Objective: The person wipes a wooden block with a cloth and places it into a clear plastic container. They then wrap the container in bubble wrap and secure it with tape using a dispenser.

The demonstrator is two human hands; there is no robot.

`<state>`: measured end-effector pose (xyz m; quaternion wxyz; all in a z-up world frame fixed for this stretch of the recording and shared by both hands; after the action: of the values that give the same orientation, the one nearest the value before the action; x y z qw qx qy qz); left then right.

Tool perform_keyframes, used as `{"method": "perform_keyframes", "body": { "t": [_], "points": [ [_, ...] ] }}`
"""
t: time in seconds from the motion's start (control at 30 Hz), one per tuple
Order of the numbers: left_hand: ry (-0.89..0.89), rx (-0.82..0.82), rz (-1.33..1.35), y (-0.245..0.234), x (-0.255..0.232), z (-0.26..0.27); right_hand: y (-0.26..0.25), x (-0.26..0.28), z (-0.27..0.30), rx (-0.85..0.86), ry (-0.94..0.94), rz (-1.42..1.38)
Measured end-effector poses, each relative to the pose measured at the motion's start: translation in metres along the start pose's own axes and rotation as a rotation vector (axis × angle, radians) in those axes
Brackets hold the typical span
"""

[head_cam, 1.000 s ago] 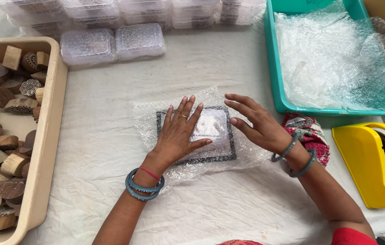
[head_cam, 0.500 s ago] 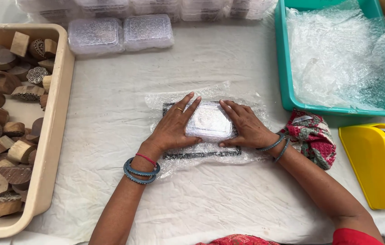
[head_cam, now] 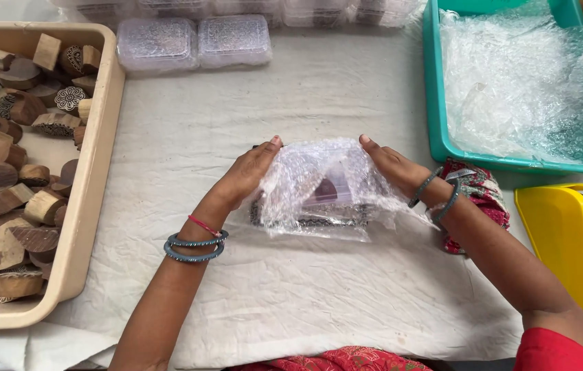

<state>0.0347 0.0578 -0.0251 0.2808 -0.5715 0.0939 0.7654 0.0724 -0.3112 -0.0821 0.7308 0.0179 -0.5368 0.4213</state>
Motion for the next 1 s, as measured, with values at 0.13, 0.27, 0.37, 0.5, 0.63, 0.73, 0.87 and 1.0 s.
{"method": "perform_keyframes", "body": {
  "t": [0.13, 0.27, 0.37, 0.5, 0.63, 0.73, 0.87, 1.0],
  "points": [
    [-0.13, -0.14, -0.016, -0.015, 0.012, 0.012, -0.006, 0.051, 0.018, -0.001, 0.074, 0.098],
    [-0.033, -0.397, -0.453, -0.022, -0.015, 0.041, -0.014, 0.115, 0.073, -0.207, 0.146, 0.48],
    [0.186, -0.505, -0.735, -0.018, -0.049, 0.049, -0.015, 0.141, 0.09, -0.375, -0.195, 0.471],
    [0.336, -0.483, -0.964, 0.001, -0.099, 0.039, -0.011, 0.157, 0.076, -0.348, -0.448, 0.535],
    [0.257, -0.394, -1.044, 0.009, -0.102, -0.005, -0.005, 0.143, 0.055, -0.217, -0.043, 0.482],
    [0.314, -0.346, -1.215, 0.011, -0.096, -0.04, 0.0, 0.13, 0.059, -0.236, -0.225, 0.415],
    [0.279, -0.125, -1.328, 0.014, -0.102, -0.057, 0.007, 0.123, 0.075, -0.215, -0.575, 0.604],
    [0.356, -0.063, -1.307, 0.015, -0.083, -0.029, 0.002, 0.093, 0.087, -0.23, -0.532, 0.664]
  ]
}}
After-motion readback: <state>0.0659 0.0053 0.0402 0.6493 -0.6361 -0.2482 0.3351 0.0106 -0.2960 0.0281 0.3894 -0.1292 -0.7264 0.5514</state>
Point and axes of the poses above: each hand's wrist, its own z-axis away from the middle knuckle, its own y-axis out of the palm, x = y × z, the point moved 1 cm from there along -z, towards the middle knuckle, and after that the axes turned 13 degrees about x, right-handed, at the moved point
